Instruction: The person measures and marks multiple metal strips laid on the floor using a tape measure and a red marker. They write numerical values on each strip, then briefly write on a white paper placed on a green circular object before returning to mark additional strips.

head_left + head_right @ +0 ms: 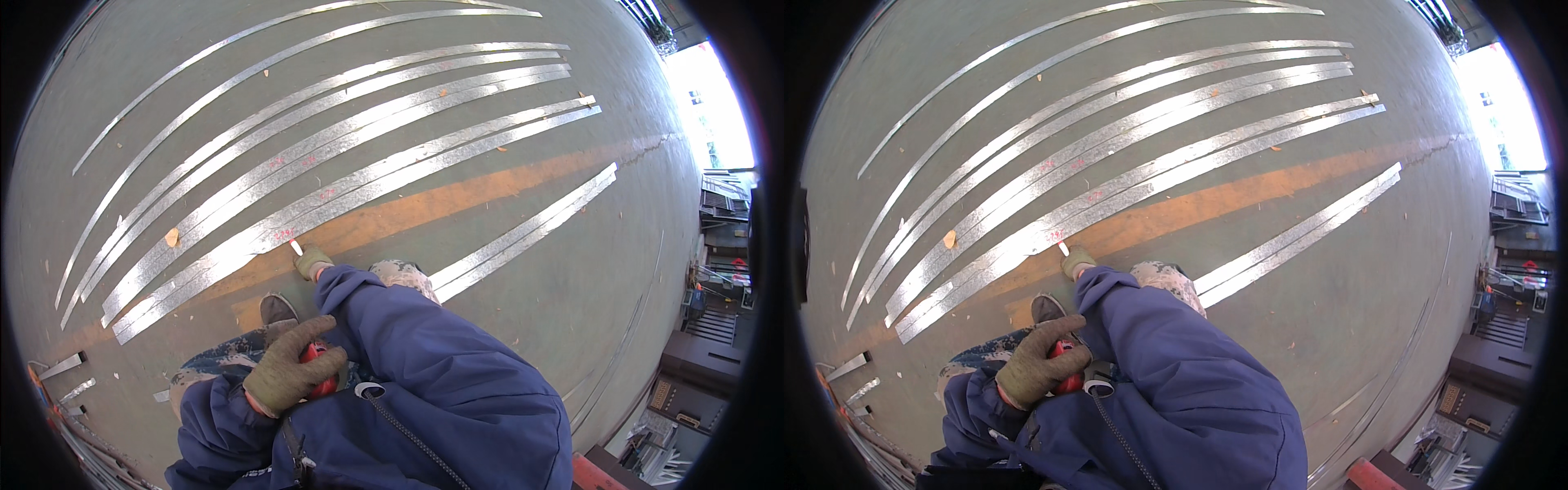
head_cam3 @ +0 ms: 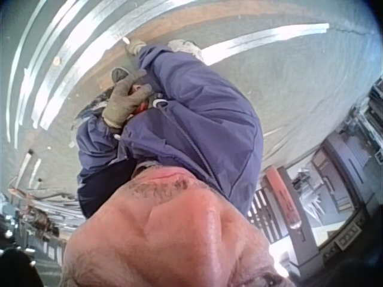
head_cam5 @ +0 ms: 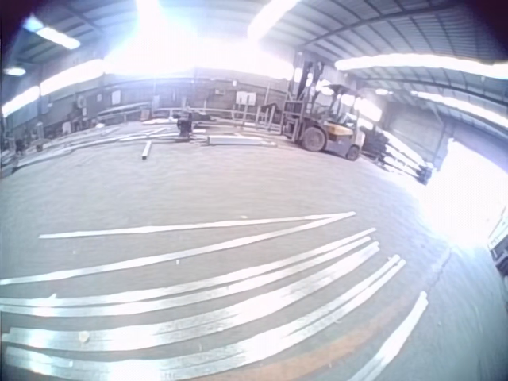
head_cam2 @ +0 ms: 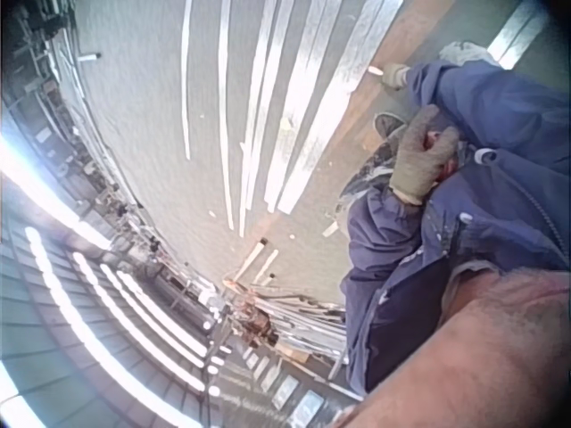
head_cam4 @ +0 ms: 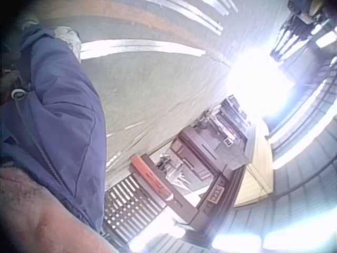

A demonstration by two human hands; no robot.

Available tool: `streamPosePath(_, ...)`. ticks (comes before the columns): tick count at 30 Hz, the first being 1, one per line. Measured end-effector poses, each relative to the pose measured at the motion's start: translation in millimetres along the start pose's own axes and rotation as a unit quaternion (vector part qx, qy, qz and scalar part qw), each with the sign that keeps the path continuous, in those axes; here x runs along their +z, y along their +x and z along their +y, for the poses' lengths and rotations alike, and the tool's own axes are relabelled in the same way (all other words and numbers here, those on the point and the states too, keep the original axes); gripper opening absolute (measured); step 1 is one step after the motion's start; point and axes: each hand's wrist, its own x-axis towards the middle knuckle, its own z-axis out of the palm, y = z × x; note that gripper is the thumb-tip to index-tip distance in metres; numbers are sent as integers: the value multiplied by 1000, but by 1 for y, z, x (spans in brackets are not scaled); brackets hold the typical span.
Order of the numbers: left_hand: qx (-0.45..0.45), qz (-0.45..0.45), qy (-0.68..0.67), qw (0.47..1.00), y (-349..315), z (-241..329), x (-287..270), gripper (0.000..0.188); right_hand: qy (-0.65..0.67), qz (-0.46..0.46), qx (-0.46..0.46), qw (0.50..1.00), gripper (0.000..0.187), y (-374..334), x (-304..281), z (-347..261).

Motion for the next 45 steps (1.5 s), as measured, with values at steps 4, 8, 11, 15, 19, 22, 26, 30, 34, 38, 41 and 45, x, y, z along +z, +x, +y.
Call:
streamPosePath(4, -19, -16, -13, 1000, 3, 7, 5, 57, -6, 35, -12, 999, 46, 12, 1, 17)
streamPosePath(8, 93, 16, 100, 990, -1, -18, -5, 57, -26, 3, 1, 1000, 43, 6, 1, 4)
streamPosePath(11, 72, -7, 11, 997, 3, -12, -10, 59, -67, -7, 9, 998, 37, 19, 1, 21)
streamPosePath(15, 66, -22, 54, 996, 15, -1, 0, 69, 31, -25, 41, 998, 26, 69, -32, 73)
streamPosePath(19, 40, 14, 38, 998, 1, -26, -3, 71, 118, -78, 16, 990, 32, -10, -14, 3)
streamPosePath(22, 44, 7, 33, 998, 1, -27, 0, 70, 136, -94, 32, 986, 33, -4, -18, 11)
streamPosePath(26, 36, 2, 36, 999, 2, -19, 1, 74, 137, -95, 37, 985, 36, -7, -25, 11)
streamPosePath(30, 44, 8, 28, 999, 7, -25, 5, 74, 127, -99, 32, 986, 44, -9, -26, 10)
streamPosePath(34, 45, 10, 37, 998, 8, -24, 4, 74, 126, -96, 37, 987, 41, -16, -27, 0)
streamPosePath(38, 53, -2, 49, 997, 12, -24, 4, 75, 130, -88, 40, 987, 38, -10, -27, 6)
streamPosePath(41, 44, -1, 55, 998, 11, -23, 4, 76, 121, -84, 37, 988, 39, -7, -26, 9)
streamPosePath(45, 43, -5, 61, 997, 11, -23, 3, 76, 127, -79, 31, 988, 36, -5, -24, 12)
